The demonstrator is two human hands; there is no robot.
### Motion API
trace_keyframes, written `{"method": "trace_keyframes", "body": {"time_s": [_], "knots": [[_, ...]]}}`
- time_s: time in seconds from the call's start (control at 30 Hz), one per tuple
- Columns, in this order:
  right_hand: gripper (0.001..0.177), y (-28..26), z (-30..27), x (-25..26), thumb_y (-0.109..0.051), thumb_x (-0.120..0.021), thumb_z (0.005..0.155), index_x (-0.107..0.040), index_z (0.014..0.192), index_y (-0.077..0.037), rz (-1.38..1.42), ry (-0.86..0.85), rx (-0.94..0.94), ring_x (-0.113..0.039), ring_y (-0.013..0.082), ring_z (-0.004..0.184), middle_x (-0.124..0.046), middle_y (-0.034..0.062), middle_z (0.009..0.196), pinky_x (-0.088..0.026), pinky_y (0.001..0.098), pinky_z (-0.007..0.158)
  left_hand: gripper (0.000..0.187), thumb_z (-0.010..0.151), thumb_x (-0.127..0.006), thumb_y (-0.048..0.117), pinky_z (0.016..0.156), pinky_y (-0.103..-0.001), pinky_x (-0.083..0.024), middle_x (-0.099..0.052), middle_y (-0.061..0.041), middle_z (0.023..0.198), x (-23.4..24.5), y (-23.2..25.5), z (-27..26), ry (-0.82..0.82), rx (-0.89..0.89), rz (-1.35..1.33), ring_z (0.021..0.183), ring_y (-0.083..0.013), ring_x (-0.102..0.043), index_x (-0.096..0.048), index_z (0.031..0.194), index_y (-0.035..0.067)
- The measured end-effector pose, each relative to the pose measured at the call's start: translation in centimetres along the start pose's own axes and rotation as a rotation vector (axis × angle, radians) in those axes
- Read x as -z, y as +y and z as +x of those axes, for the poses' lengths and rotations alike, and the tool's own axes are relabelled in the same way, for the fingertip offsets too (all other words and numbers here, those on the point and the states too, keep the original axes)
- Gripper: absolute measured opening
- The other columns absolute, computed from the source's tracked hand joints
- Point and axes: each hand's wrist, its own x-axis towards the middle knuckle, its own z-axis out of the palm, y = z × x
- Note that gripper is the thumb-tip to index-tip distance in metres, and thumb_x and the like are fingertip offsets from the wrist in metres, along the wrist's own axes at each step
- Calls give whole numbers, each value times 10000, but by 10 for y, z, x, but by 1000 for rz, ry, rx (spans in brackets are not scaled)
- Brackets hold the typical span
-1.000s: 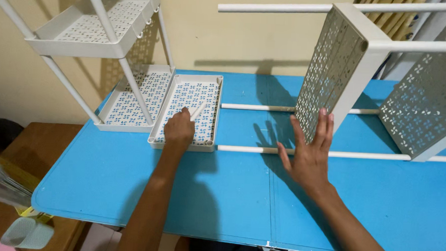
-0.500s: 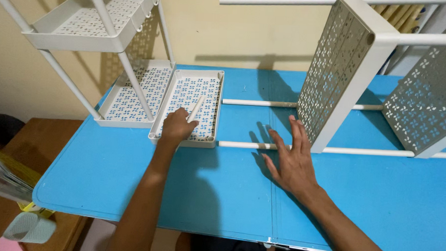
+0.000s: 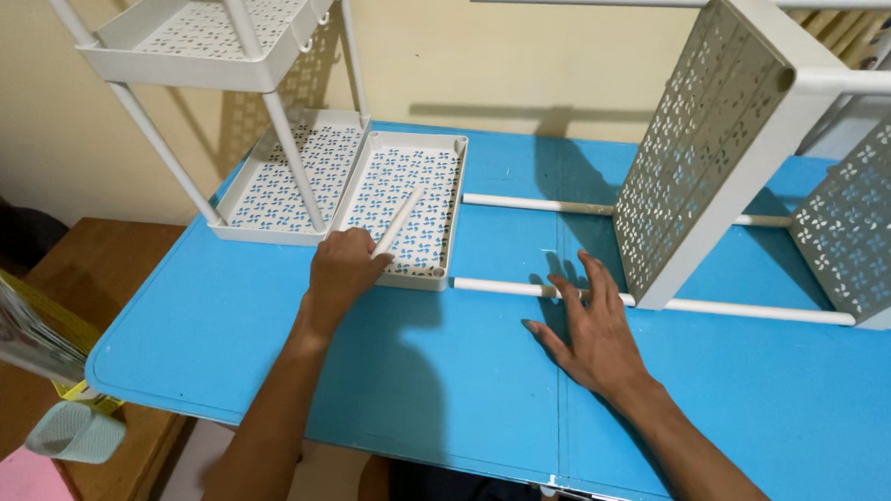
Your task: The person assembles a white plastic shelving unit by inserting rods into frame connectors and attaching perforated shelves. They repeatedly insert and remove rods and shelves to fit them into the frame on a blue table.
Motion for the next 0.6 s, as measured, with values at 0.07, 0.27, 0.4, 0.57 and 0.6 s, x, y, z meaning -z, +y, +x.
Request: {"method": "trace_keyframes", "body": {"time_s": [0.07, 0.27, 0.4, 0.57, 0.6], "knots": [[725, 2, 0, 0, -530, -686, 858, -527, 1384, -57, -6, -27, -12, -233, 499, 1455, -208, 300, 1552, -302, 597, 1146, 345, 744, -877, 302, 712, -502, -517, -666, -155, 783, -13, -9, -3, 137, -56, 69, 786, -368, -642, -658, 816, 45], [718, 3, 1, -1, -536, -680, 860, -527, 1382, -67, 15, -93, -64, -232, 488, 1454, -199, 287, 1547, -306, 588, 1141, 361, 795, -886, 290, 697, -477, -534, -641, -155, 818, -16, -28, -6, 143, 22, 99, 784, -360, -649, -641, 869, 36], [712, 3, 1, 0, -537, -671, 862, -532, 1377, -66, 24, -68, -52, -245, 481, 1452, -203, 283, 1554, -325, 583, 1151, 373, 804, -871, 292, 687, -507, -544, -654, -184, 810, -8, -23, 0, 243, -44, 197, 791, -385, -665, -661, 931, 12], [709, 3, 2, 1, -553, -656, 870, -526, 1386, -84, 28, -136, -103, -221, 468, 1466, -189, 267, 1553, -324, 584, 1142, 382, 843, -798, 348, 787, -502, -570, -691, -212, 916, 2, -14, 12, -89, 327, 39, 871, -414, -697, -665, 998, 24], [711, 3, 2, 1, -557, -654, 869, -523, 1389, -90, 28, -157, -115, -214, 465, 1467, -182, 264, 1556, -322, 585, 1139, 386, 853, -787, 359, 796, -495, -577, -695, -210, 921, 3, -13, 13, -119, 341, 50, 873, -410, -704, -665, 1001, 24]]}}
